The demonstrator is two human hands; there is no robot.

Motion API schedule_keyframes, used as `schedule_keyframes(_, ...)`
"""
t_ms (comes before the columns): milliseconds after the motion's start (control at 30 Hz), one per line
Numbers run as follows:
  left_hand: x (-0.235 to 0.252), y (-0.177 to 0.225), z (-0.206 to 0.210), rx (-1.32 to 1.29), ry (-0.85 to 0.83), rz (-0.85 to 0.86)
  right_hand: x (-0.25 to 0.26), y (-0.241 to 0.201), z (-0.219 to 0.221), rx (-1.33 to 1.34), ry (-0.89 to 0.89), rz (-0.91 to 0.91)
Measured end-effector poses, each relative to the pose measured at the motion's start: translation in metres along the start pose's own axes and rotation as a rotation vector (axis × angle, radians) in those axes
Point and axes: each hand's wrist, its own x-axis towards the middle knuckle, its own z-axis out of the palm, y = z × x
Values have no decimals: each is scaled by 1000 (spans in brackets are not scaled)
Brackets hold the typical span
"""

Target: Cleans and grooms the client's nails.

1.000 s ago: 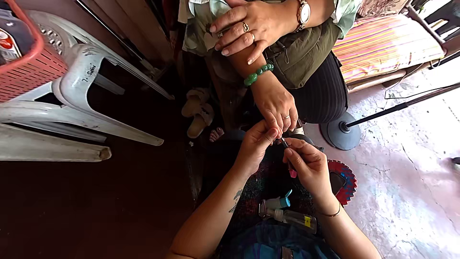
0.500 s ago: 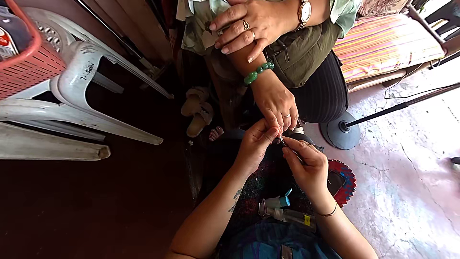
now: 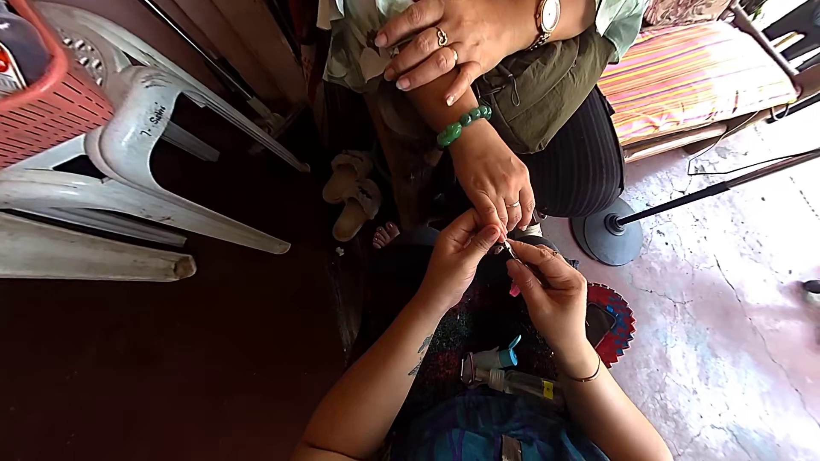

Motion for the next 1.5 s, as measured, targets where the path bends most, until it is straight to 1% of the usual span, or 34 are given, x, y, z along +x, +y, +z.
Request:
schedule_keyframes(33, 0, 0, 0, 1, 4, 1, 0, 0, 1, -33, 11, -22)
schedule_keyframes(133, 0, 0, 0, 29, 9, 7, 2, -1, 4, -363, 72, -209)
schedule_keyframes(167, 0, 0, 0, 35, 12, 5, 3, -1, 4, -415, 76, -238)
schedule_keyframes(200, 0, 0, 0, 30, 14, 3, 3, 0, 3, -410, 73, -233)
schedule_keyframes(233, 0, 1, 1, 18, 14, 0, 3, 0, 2, -345, 63, -194)
schedule_keyframes(333, 0, 1, 1, -4, 3, -5, 1, 2, -2, -12, 1, -11)
schedule_keyframes(367, 0, 1, 1, -7, 4, -8, 0, 2, -2, 21, -3, 3)
schedule_keyframes(400, 0, 1, 2, -8, 8, -9, 0, 3, 0, -14, 10, -21)
schedule_keyframes(500, 0, 0, 2, 11, 13, 7, 2, 1, 4, -332, 77, -193)
schedule_keyframes(533, 0, -1, 1, 18, 11, 12, 2, 0, 4, -402, 85, -227)
schedule_keyframes(600, 0, -1, 1, 19, 9, 11, 2, 0, 3, -428, 80, -226)
schedule_keyframes(700, 0, -1, 1, 25, 7, 5, 2, 0, 1, -307, 56, -137)
schedule_keyframes(733, 0, -1, 1, 28, 6, 10, 2, 0, 1, -311, 57, -140)
schedule_keyframes(867, -1, -1, 1, 53, 12, 16, 4, -1, 1, -496, 59, -263)
schedule_keyframes(900, -1, -1, 0, 53, 12, 14, 4, -1, 0, -487, 54, -259)
schedule_keyframes(1100, -1, -2, 0, 56, 9, 27, 4, 2, -4, -215, 2, -117)
schedule_keyframes(1233, -1, -1, 0, 59, 6, 33, 0, 3, -4, 109, -45, 60)
schedule_keyframes(1333, -1, -2, -1, 59, 2, 35, -1, 4, -4, 104, -53, 44)
schedule_keyframes(1433, -1, -2, -1, 65, -4, 38, -1, 1, -4, 278, -69, 171)
schedule_keyframes(1500, -1, -2, -1, 65, -6, 38, -2, 1, -4, 327, -78, 205)
